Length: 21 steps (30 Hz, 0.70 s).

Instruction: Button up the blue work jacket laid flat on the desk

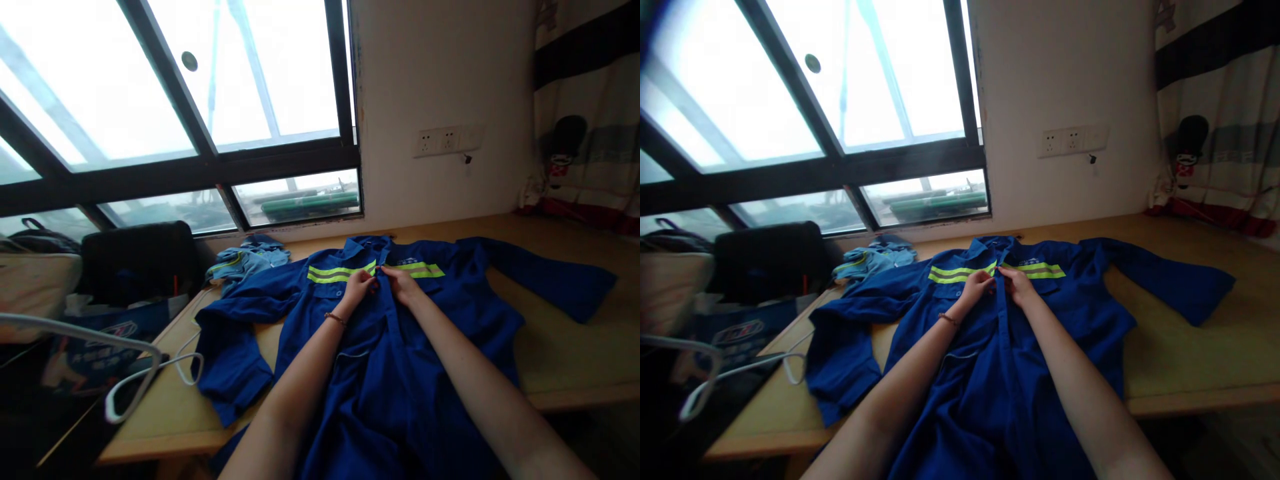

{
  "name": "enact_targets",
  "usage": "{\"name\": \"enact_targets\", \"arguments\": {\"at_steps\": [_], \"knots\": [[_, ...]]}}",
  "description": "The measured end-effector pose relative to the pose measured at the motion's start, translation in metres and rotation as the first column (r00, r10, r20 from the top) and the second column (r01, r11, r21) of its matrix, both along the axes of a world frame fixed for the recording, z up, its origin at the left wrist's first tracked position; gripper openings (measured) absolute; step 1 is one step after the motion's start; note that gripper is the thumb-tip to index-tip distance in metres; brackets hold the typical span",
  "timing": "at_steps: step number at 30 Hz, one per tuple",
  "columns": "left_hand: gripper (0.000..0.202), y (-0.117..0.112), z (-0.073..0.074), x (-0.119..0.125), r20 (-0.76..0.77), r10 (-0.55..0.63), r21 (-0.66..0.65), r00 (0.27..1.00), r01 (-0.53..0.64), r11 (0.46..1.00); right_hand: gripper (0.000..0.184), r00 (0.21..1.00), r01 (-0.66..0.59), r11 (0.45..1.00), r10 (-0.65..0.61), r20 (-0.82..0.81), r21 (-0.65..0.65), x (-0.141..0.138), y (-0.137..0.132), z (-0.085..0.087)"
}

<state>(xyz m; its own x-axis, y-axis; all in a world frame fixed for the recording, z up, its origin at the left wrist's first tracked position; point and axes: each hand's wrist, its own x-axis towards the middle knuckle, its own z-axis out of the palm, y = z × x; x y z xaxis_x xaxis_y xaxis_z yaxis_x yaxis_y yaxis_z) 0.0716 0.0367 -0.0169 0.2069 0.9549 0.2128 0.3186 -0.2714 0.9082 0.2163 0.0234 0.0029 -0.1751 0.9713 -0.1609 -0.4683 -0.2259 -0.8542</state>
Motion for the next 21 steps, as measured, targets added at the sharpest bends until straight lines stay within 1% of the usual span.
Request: {"name": "enact_targets", "arguments": {"at_steps": [2, 3, 5, 7, 12, 16, 19, 21], "knots": [[0.026, -0.001, 0.001, -0.007, 0.219, -0.059, -0.119, 0.974, 0.086, 0.989, 0.011, 0.997, -0.065, 0.998, 0.064, 0.034, 0.015, -0.004, -0.002, -0.005], [0.029, -0.002, 0.001, -0.011, 0.298, -0.069, -0.159, 0.952, 0.121, 0.980, 0.009, 0.996, -0.068, 0.998, 0.067, 0.053, 0.012, -0.007, -0.002, -0.007], [0.033, -0.005, 0.003, -0.018, 0.408, -0.068, -0.207, 0.911, 0.164, 0.964, 0.006, 0.996, -0.055, 0.998, 0.054, 0.073, 0.004, -0.011, -0.003, -0.011], [0.035, -0.009, 0.004, -0.025, 0.474, -0.053, -0.228, 0.879, 0.180, 0.957, 0.006, 0.997, -0.057, 0.998, 0.057, 0.057, 0.008, -0.015, -0.004, -0.013], [0.034, -0.014, 0.003, -0.033, 0.550, -0.051, -0.247, 0.834, 0.221, 0.944, 0.011, 0.993, -0.108, 0.994, 0.109, -0.034, 0.032, -0.017, -0.005, -0.014], [0.032, -0.015, 0.004, -0.036, 0.603, -0.048, -0.266, 0.796, 0.258, 0.929, 0.014, 0.988, -0.152, 0.987, 0.153, -0.035, 0.048, -0.014, -0.005, -0.015], [0.032, -0.016, 0.005, -0.036, 0.608, -0.006, -0.291, 0.794, 0.230, 0.928, 0.014, 0.984, -0.171, 0.981, 0.174, -0.024, 0.097, -0.013, -0.006, -0.016], [0.032, -0.017, 0.005, -0.036, 0.607, 0.010, -0.295, 0.795, 0.214, 0.931, 0.016, 0.988, -0.157, 0.978, 0.155, 0.027, 0.135, -0.016, -0.007, -0.018]]}}
